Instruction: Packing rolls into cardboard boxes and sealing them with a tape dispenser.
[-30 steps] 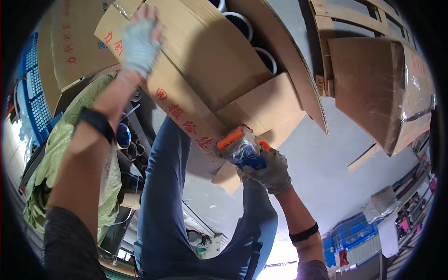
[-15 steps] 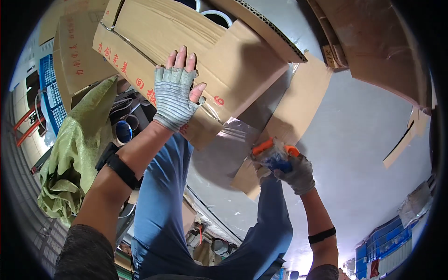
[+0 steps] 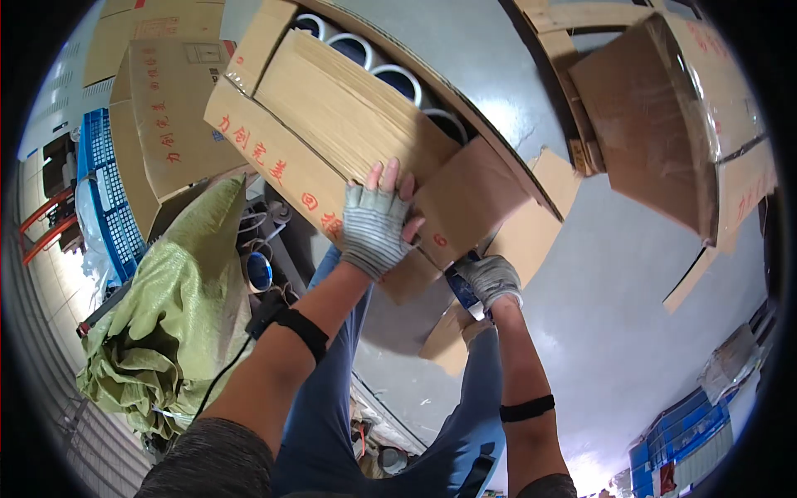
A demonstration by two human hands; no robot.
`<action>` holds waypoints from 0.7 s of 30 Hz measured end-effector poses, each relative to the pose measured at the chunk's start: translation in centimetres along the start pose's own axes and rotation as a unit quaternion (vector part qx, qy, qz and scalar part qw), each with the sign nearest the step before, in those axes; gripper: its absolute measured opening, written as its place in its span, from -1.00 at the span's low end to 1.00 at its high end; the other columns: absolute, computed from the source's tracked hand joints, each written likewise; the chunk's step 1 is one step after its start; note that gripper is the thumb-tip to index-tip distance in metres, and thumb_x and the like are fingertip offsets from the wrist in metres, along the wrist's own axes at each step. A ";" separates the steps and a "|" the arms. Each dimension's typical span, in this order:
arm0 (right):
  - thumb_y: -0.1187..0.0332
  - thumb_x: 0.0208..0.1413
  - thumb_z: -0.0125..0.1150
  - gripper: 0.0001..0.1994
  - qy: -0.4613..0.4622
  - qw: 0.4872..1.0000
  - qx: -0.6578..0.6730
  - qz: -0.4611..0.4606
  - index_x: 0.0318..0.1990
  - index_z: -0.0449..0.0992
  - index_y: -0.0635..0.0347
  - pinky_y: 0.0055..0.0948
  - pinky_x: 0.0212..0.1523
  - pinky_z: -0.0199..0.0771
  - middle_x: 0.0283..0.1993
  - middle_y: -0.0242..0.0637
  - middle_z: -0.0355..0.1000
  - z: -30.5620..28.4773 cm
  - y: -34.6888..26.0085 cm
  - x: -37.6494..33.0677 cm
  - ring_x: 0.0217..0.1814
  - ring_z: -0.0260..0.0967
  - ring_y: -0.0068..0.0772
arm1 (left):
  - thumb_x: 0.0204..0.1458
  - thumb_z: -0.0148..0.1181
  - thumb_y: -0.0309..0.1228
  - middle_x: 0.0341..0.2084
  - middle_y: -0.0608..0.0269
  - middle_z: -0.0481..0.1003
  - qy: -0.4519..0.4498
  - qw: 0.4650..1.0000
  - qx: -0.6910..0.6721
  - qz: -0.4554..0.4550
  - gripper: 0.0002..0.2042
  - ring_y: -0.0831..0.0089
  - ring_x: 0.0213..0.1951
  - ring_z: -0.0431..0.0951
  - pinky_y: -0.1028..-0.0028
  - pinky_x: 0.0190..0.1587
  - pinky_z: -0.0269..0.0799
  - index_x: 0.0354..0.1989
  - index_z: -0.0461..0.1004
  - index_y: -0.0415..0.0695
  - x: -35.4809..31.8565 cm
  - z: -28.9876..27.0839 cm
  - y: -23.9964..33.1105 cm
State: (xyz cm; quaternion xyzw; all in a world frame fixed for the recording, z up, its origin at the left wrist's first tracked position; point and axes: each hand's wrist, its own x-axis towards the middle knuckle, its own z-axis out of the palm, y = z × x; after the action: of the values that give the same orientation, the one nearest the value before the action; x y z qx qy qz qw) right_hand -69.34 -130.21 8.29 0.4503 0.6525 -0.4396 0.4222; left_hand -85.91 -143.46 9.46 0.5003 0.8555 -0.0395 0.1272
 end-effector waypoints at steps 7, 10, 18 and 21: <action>-0.10 -0.17 0.26 -0.45 0.202 0.964 0.143 0.101 -0.28 0.55 0.30 -0.26 -0.23 0.41 -0.35 -0.04 0.52 -1.2 6.0 -2.5 -0.28 0.49 -0.16 | -0.02 -0.06 0.05 0.32 0.03 -0.06 -0.008 0.999 -0.041 0.009 -0.34 0.01 0.30 -0.05 -0.16 0.21 -0.11 0.25 0.16 -0.02 -0.3 -0.4 -1.9; 0.23 0.03 0.28 -0.71 0.370 0.805 0.446 -0.127 -0.20 0.53 0.24 -0.58 -0.41 0.33 -0.35 -0.45 0.45 -10.2 2.4 -7.2 -0.41 0.30 -0.65 | -0.02 0.00 0.00 0.32 0.08 -0.04 0.000 0.998 -0.057 0.004 -0.36 0.08 0.30 -0.02 -0.11 0.19 -0.03 0.24 0.16 0.00 -0.1 -2.3 -3.2; 0.22 -0.02 0.30 -0.67 0.299 0.847 0.295 -0.326 -0.22 0.49 0.31 -0.51 -0.39 0.37 -0.38 -0.32 0.47 -20.8 -21.9 -5.0 -0.43 0.32 -0.63 | -0.05 0.11 -0.13 0.25 0.15 0.08 -0.047 0.963 -0.196 0.181 -0.51 0.17 0.25 0.11 -0.05 0.18 0.04 0.11 0.29 0.08 2.7 -4.0 -9.4; 0.28 -0.07 0.34 -0.71 0.254 0.890 0.252 -0.281 -0.27 0.50 0.30 -0.55 -0.39 0.39 -0.43 -0.31 0.48 -16.4 -27.7 -6.3 -0.46 0.34 -0.65 | -0.06 0.13 -0.14 0.24 0.17 0.11 -0.019 0.966 -0.186 0.180 -0.51 0.15 0.23 0.15 -0.06 0.17 0.04 0.10 0.32 0.09 3.9 -5.7 -13.2</action>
State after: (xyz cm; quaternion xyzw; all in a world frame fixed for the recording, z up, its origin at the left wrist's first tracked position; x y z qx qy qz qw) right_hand -96.93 -121.65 23.80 0.4358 0.7038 -0.5604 -0.0270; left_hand -100.16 -145.62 13.15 0.6130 0.7407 0.1345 0.2398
